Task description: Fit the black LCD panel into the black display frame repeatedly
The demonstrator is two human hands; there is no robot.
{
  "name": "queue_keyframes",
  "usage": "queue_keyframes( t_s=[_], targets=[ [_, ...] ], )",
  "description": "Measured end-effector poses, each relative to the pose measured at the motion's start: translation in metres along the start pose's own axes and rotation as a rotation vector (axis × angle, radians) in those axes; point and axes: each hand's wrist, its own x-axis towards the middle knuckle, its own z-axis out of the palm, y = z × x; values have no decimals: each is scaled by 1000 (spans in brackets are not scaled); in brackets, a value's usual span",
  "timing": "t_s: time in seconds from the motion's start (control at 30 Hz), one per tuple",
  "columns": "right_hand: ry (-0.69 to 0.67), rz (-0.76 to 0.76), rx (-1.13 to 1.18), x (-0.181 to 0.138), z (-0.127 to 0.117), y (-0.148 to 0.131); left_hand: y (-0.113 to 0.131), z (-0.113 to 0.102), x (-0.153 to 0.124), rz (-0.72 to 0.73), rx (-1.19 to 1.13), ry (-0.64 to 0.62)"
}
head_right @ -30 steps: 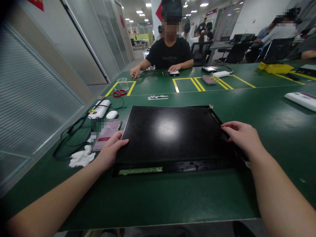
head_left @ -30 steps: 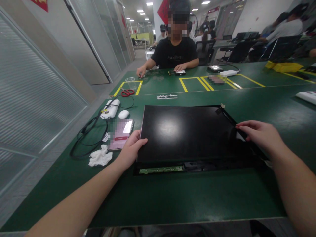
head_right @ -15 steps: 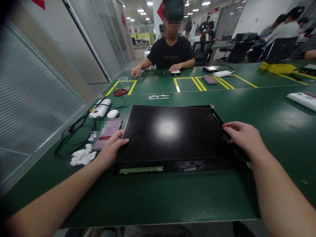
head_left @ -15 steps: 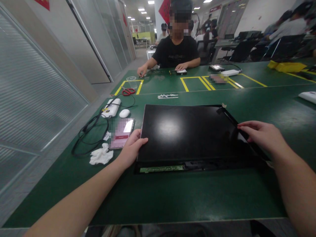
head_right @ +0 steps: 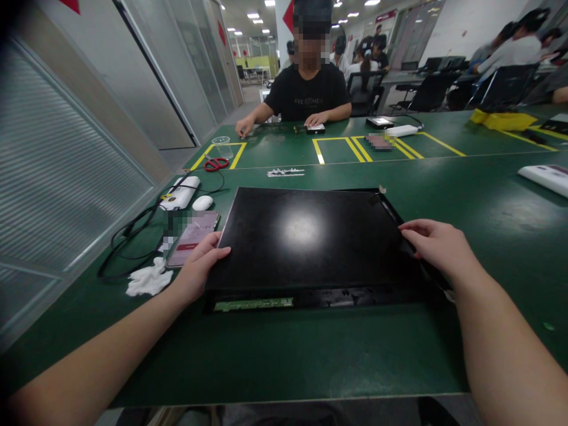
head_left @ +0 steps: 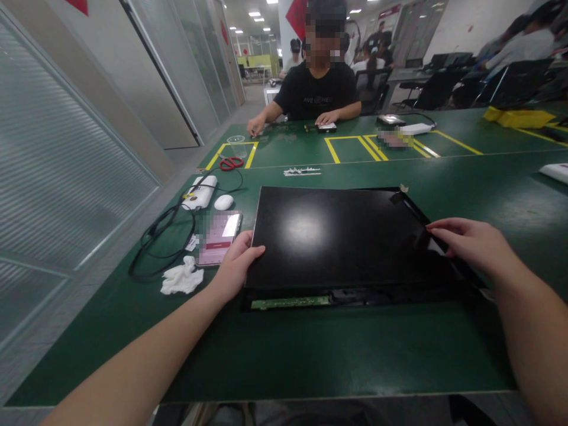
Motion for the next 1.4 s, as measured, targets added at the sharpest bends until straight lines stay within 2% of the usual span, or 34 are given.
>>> queue_keyframes(
  t_s=[0.23,0.5,0.8,0.9,1.03,1.1,1.27,1.4],
  targets=[
    [-20,5,-1,-1,-1,-1,-2,-2,2,6,8,-16],
    [2,6,-117,3,-2,1,0,-3,0,-11,90,-27],
    [6,-30,-66,14,2,18,-2,-2,1,6,85,-15],
    [26,-58,-72,14,2,18,-2,1,-2,27,78,-3],
    [23,-23,-80,12,1,15,0,3,-5,35,65,-25],
    [24,-6,-86,11,0,12,1,1,-6,90,134,-40],
    [17,17,-83,9,-1,9,6,-10,-4,361,548,-11],
    [40,-15,-79,14,-1,14,11,-13,-5,358,737,-23]
  ],
)
